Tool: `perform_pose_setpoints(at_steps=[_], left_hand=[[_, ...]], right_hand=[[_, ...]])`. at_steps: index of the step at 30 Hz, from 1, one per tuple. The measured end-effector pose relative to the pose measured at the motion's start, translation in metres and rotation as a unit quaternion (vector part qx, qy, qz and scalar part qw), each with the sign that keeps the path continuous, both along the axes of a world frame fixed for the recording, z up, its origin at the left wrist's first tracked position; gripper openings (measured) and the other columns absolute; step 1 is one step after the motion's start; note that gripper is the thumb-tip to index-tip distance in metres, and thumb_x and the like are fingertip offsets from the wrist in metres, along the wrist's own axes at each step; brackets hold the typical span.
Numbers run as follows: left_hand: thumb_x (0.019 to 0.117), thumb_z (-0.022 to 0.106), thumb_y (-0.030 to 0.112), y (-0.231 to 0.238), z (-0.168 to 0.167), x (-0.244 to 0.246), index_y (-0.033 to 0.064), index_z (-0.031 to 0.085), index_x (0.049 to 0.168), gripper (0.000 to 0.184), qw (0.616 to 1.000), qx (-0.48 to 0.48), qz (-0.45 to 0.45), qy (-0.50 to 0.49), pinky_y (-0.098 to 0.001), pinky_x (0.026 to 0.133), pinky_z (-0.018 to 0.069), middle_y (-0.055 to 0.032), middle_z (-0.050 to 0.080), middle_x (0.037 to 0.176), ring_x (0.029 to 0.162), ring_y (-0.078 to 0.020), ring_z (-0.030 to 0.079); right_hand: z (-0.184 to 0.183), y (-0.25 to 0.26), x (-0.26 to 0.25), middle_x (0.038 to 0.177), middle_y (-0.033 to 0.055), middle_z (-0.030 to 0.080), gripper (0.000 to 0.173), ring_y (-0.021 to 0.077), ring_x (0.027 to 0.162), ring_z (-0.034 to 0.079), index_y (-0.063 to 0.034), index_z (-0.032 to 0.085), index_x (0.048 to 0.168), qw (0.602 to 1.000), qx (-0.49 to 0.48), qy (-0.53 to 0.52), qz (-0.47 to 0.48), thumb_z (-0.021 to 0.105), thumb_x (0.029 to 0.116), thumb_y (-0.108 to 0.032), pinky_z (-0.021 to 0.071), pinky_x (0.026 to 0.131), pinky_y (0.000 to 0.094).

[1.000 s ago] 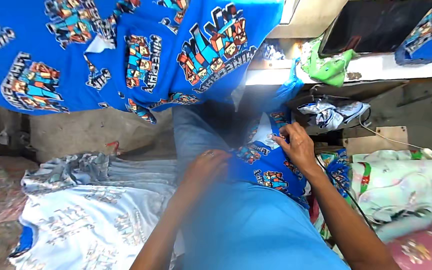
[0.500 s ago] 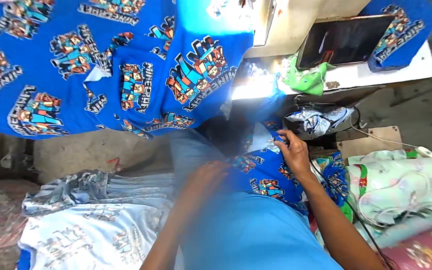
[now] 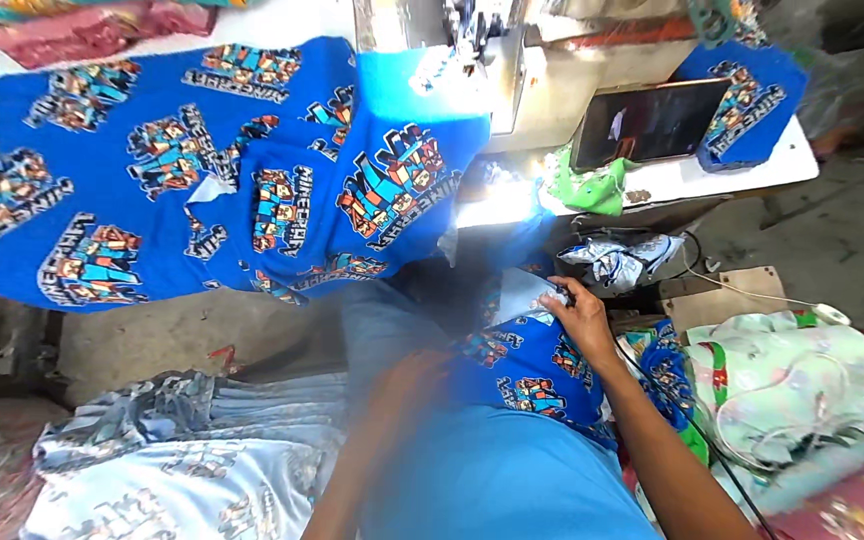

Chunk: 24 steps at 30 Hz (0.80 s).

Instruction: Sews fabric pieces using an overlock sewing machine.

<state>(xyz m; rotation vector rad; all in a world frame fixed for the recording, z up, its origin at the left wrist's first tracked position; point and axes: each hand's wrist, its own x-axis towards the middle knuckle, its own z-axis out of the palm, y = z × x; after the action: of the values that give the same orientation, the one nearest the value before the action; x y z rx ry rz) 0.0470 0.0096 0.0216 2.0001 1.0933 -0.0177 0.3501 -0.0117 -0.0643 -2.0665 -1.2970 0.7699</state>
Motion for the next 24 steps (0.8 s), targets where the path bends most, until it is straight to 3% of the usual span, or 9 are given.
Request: perform_pose_setpoints(at_steps=[4, 7, 9, 12, 14, 16, 18, 21, 24], left_hand=[[0.1062, 0.052, 0.011, 0.000, 0.004, 0.005, -0.0003, 0.069, 0.130, 0.031, 1.000, 0.005, 0.002, -0.001, -0.0478, 0.113, 0.0419, -0.0182, 0.067, 0.134, 0.129, -0.0362, 0.061], [0.1049, 0.053, 0.008, -0.001, 0.006, 0.005, -0.0008, 0.070, 0.127, 0.029, 1.000, 0.017, 0.003, -0.008, -0.0480, 0.111, 0.0434, -0.0182, 0.068, 0.132, 0.127, -0.0371, 0.062], [0.1037, 0.055, 0.006, -0.002, 0.003, 0.004, -0.0007, 0.072, 0.124, 0.028, 0.999, 0.033, 0.006, -0.018, -0.0479, 0.110, 0.0454, -0.0182, 0.069, 0.129, 0.124, -0.0370, 0.064], [0.1025, 0.056, 0.005, -0.002, -0.004, 0.001, -0.0008, 0.073, 0.123, 0.027, 0.999, 0.046, 0.004, -0.028, -0.0484, 0.108, 0.0466, -0.0184, 0.070, 0.127, 0.122, -0.0372, 0.065], [0.1011, 0.058, 0.006, -0.003, -0.021, -0.007, 0.0007, 0.074, 0.120, 0.026, 0.995, 0.085, 0.001, -0.058, -0.0490, 0.103, 0.0514, -0.0167, 0.072, 0.123, 0.116, -0.0351, 0.069], [0.0991, 0.061, 0.010, -0.002, -0.044, -0.017, 0.0042, 0.076, 0.117, 0.024, 0.985, 0.145, -0.008, -0.095, -0.0479, 0.093, 0.0583, -0.0123, 0.075, 0.116, 0.105, -0.0292, 0.073], [0.0990, 0.061, 0.011, -0.001, -0.045, -0.018, 0.0048, 0.076, 0.117, 0.024, 0.982, 0.154, -0.013, -0.107, -0.0473, 0.092, 0.0587, -0.0115, 0.075, 0.116, 0.105, -0.0278, 0.074], [0.0989, 0.062, 0.012, 0.002, -0.040, -0.013, 0.0059, 0.076, 0.117, 0.023, 0.979, 0.163, -0.025, -0.116, -0.0465, 0.092, 0.0586, -0.0105, 0.075, 0.116, 0.105, -0.0269, 0.073], [0.1016, 0.060, 0.016, 0.010, -0.030, -0.002, 0.0073, 0.076, 0.118, 0.025, 0.971, 0.162, -0.050, -0.170, -0.0402, 0.096, 0.0576, -0.0076, 0.075, 0.117, 0.107, -0.0208, 0.073]], right_hand=[[0.004, 0.009, 0.001, 0.114, 0.0266, 0.068, 0.044, 0.0393, 0.105, 0.065, 0.0050, 0.066, 0.127, 0.997, -0.072, -0.003, -0.025, 0.073, 0.0943, -0.024, 0.0486, 0.095, 0.0562], [0.007, 0.010, 0.003, 0.109, 0.0249, 0.068, 0.040, 0.0358, 0.098, 0.065, 0.0064, 0.068, 0.119, 0.996, -0.080, 0.018, -0.025, 0.074, 0.0926, -0.023, 0.0498, 0.090, 0.0533], [0.007, 0.006, 0.002, 0.102, 0.0202, 0.067, 0.035, 0.0266, 0.089, 0.063, 0.0069, 0.067, 0.112, 0.996, -0.045, 0.071, -0.023, 0.076, 0.0899, -0.018, 0.0514, 0.082, 0.0436], [0.016, -0.004, 0.001, 0.103, 0.0097, 0.067, 0.024, 0.0101, 0.089, 0.065, 0.0044, 0.062, 0.109, 0.972, 0.028, 0.231, -0.020, 0.071, 0.0913, -0.009, 0.0555, 0.080, 0.0269], [0.029, -0.012, 0.008, 0.093, -0.0007, 0.066, 0.019, 0.0043, 0.084, 0.065, -0.0021, 0.058, 0.106, 0.938, 0.091, 0.335, -0.024, 0.067, 0.0901, 0.001, 0.0563, 0.077, 0.0237], [0.047, -0.021, 0.023, 0.094, -0.0036, 0.070, 0.020, 0.0057, 0.084, 0.067, -0.0062, 0.063, 0.106, 0.908, 0.142, 0.392, -0.036, 0.065, 0.0896, 0.005, 0.0584, 0.077, 0.0257], [0.073, -0.033, 0.046, 0.097, -0.0073, 0.073, 0.019, 0.0030, 0.083, 0.068, -0.0134, 0.071, 0.105, 0.903, 0.184, 0.387, -0.029, 0.063, 0.0924, -0.001, 0.0584, 0.073, 0.0229], [0.114, -0.053, 0.089, 0.098, -0.0157, 0.073, 0.012, -0.0034, 0.084, 0.067, -0.0303, 0.075, 0.103, 0.909, 0.260, 0.325, -0.002, 0.064, 0.0983, -0.027, 0.0565, 0.074, 0.0167], [0.160, -0.071, 0.112, 0.098, -0.0166, 0.071, 0.016, -0.0032, 0.083, 0.066, -0.0320, 0.074, 0.107, 0.896, 0.323, 0.302, 0.039, 0.063, 0.0992, -0.040, 0.0558, 0.073, 0.0155]])
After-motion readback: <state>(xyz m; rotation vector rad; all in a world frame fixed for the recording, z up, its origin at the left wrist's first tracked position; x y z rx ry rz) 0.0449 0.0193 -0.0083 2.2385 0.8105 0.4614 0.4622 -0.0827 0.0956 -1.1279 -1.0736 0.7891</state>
